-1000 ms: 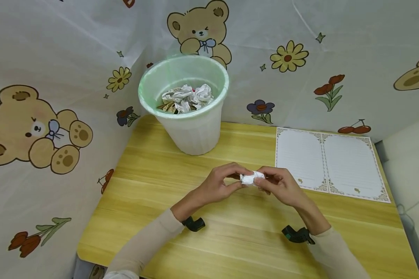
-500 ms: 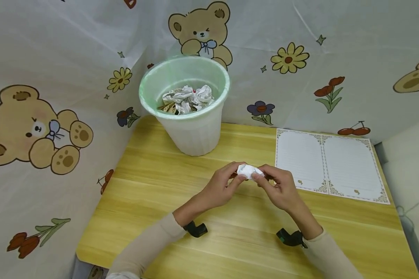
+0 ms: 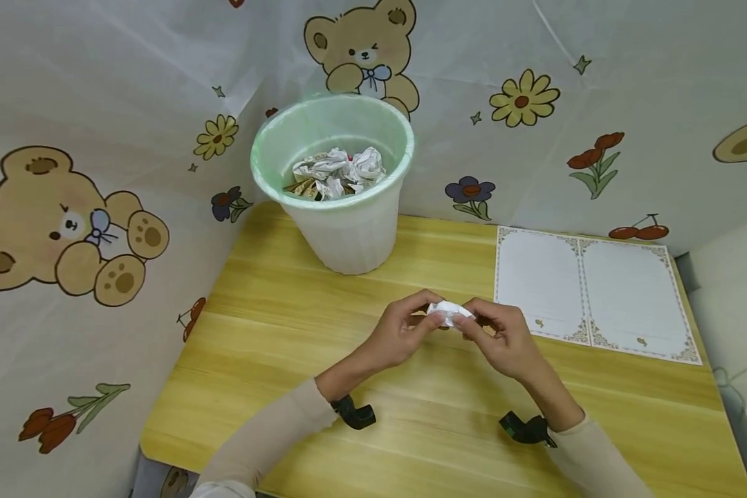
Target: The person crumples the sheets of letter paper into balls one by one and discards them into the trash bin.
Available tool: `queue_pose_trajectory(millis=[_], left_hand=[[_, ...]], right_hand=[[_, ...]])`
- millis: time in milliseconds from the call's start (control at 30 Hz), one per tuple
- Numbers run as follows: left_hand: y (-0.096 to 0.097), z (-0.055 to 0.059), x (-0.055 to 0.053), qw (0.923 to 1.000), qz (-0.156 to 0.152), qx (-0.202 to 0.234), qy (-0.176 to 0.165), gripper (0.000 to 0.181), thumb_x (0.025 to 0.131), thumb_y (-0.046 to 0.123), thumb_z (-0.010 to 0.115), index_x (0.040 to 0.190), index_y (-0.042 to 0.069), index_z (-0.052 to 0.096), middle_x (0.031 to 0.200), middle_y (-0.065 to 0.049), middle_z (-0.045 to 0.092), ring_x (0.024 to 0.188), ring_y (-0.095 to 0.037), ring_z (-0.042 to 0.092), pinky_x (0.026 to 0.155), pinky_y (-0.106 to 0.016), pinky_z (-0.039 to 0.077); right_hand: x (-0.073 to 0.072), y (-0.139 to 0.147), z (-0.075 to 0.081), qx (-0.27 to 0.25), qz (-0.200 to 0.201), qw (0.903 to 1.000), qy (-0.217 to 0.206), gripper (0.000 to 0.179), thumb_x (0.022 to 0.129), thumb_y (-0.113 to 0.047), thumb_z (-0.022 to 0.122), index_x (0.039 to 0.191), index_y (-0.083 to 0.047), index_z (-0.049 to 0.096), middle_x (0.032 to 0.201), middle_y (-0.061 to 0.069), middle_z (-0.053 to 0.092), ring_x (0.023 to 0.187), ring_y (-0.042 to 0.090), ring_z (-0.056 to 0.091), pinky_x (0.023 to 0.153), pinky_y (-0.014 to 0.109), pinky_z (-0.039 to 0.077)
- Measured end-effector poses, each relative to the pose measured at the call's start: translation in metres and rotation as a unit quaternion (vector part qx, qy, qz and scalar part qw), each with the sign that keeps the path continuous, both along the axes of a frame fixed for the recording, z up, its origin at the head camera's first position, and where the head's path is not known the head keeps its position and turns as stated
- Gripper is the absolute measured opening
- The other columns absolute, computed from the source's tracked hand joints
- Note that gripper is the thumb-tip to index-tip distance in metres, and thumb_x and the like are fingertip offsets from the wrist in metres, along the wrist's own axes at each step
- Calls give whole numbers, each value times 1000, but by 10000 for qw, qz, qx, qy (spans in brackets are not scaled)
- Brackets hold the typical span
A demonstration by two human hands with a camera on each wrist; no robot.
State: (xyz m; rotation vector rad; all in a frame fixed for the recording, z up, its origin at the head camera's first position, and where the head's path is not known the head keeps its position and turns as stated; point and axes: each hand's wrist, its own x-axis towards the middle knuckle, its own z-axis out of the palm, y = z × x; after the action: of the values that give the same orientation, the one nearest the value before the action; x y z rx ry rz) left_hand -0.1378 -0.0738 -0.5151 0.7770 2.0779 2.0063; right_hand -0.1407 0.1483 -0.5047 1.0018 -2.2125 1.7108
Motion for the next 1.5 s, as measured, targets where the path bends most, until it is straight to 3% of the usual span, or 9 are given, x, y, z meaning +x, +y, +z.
queue_pose_trajectory(millis=[167, 400, 733, 800, 900, 1067, 1233, 1300, 1500], left_hand=[[3, -3, 7, 9993, 343, -4, 146, 16, 112, 13, 58, 124, 7, 68, 117, -16, 68, 105, -11, 70, 92, -34, 66], [2, 3, 4, 9990, 282, 288, 192, 11, 110, 11, 62, 116, 4, 67, 108, -19, 69, 95, -36, 78, 83, -39, 69], [14, -10, 24, 9969, 762, 187, 47, 12, 110, 15, 63, 103, 5, 64, 98, -17, 67, 85, -23, 77, 77, -34, 68], [13, -10, 24, 9969, 767, 93, 168, 12, 111, 16, 62, 104, 6, 65, 98, -15, 67, 85, -21, 76, 77, -33, 68], [8, -9, 20, 9975, 631, -96, 307, 11, 111, 17, 62, 106, 8, 66, 100, -12, 69, 86, -18, 76, 78, -31, 68], [-1, -3, 13, 9983, 246, -202, 487, 6, 109, 13, 65, 109, 8, 69, 104, -11, 71, 88, -12, 76, 79, -32, 68], [-4, 2, 10, 9947, 77, -287, 988, 7, 105, 5, 68, 110, 8, 73, 105, -9, 72, 93, -8, 74, 83, -29, 67], [-4, 2, 11, 9926, 143, -387, 1138, 8, 105, 6, 69, 110, 9, 74, 104, -7, 73, 94, -7, 74, 84, -27, 67], [-2, 3, 13, 9897, 432, -550, 1250, 7, 107, 11, 68, 107, 10, 75, 103, -6, 75, 92, -6, 74, 81, -24, 66]], right_hand=[[3, -8, 5, 564, -723, 9874, 1291, 14, 95, -1, 75, 91, -14, 74, 73, -8, 60, 62, -1, 45, 57, 13, 38], [2, -6, 8, 777, -645, 9844, 1441, 11, 100, -8, 75, 91, -14, 71, 76, -9, 58, 65, -1, 43, 60, 12, 37], [26, -8, -1, 1847, -1367, 9508, 2078, 38, 116, -32, 52, 89, -9, 66, 76, -3, 61, 67, 6, 45, 58, 17, 40], [31, -8, 1, 2099, -1424, 9472, 1963, 35, 115, -31, 52, 94, -8, 68, 80, 0, 65, 69, 8, 49, 58, 20, 43], [34, -2, 4, 2186, -1108, 9591, 1415, 21, 114, -19, 55, 102, -10, 70, 84, -2, 66, 71, 6, 53, 62, 21, 47], [26, 14, 10, 1156, 386, 9906, -615, 25, 109, 5, 52, 108, -13, 69, 86, -2, 68, 71, 11, 65, 65, 25, 58], [10, 24, 10, 91, 1661, 9574, -2359, 17, 106, 9, 56, 114, -4, 64, 98, 18, 73, 85, 24, 76, 75, 40, 67], [10, 23, 10, 67, 1720, 9561, -2372, 13, 105, 8, 60, 113, -2, 63, 95, 18, 73, 83, 23, 75, 73, 39, 66], [19, 7, 15, 907, 659, 9864, -1206, 13, 101, -4, 73, 104, -13, 65, 82, 3, 71, 68, 11, 68, 63, 27, 61]])
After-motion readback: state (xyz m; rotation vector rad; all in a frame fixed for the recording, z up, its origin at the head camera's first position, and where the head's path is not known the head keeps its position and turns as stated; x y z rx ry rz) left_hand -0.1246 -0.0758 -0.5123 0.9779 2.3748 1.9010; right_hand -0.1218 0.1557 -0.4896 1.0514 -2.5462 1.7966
